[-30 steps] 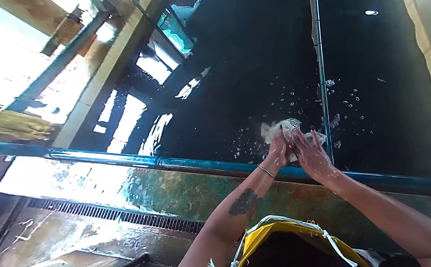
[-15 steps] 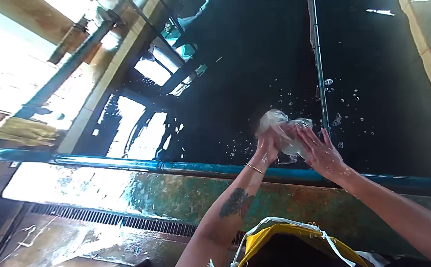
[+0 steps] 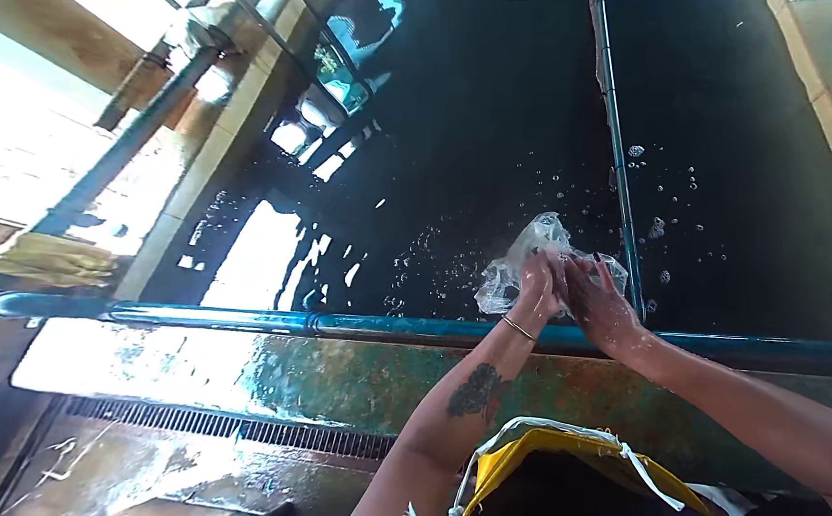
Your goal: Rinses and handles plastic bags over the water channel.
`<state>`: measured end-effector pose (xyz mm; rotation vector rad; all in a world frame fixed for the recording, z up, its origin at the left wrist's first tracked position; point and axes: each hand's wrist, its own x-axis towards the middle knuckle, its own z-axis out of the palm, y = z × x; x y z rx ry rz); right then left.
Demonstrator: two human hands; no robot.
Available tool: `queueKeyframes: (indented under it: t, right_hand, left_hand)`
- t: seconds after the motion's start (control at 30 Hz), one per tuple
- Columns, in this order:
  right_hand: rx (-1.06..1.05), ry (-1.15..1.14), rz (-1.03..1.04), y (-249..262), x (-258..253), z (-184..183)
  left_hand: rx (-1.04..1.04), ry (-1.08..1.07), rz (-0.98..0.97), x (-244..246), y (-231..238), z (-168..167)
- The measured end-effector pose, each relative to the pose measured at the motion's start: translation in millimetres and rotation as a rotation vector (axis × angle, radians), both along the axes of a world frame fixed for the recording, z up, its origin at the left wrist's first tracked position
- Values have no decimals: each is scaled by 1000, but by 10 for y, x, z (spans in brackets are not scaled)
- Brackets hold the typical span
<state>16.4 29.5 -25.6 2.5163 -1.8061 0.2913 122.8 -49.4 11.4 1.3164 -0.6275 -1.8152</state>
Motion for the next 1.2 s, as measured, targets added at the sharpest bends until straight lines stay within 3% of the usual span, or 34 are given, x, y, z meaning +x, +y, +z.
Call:
queueKeyframes:
  t: [0.1,0.2,0.3,0.4,0.47,0.53,0.7,0.83,1.03,1.1,1.2]
  right_hand:
    - [26,7,-1,13,-52,57]
    - [38,-51,0,29,-12,33]
    - [41,-72,17,13,30,60]
    - [20,-5,63,32,-51,86]
    - [-20,41,77,42,-193,73]
    - [-5,77,69,40,-303,72]
    - [75,40,78,-15,-181,143]
    - [200,21,43,-9,-6,147]
    - [100,50,83,54,-31,76]
    - [103,63,70,43,-77,124]
    - [133,35,64,43,-54,144]
  left_hand:
    - [-101,21,-121,65,61,-91]
    - [-364,-205,-220,57,103,-201]
    - [-276,-233,-78,22,73,-119]
    - [-183,-43,-51,218,-55,-29]
    - [-239,63,-132,391,-223,15]
    - [-325,34,-278,482,-289,75]
    - [-529,-345,-587,354,-104,97]
    - [-614,-482,-481,258,-77,-97]
    - [-353,-255,-297,245,-96,-60]
    - [-408,-203,-375,279,-99,-58]
    - [-620,-411,-498,341,-56,-111]
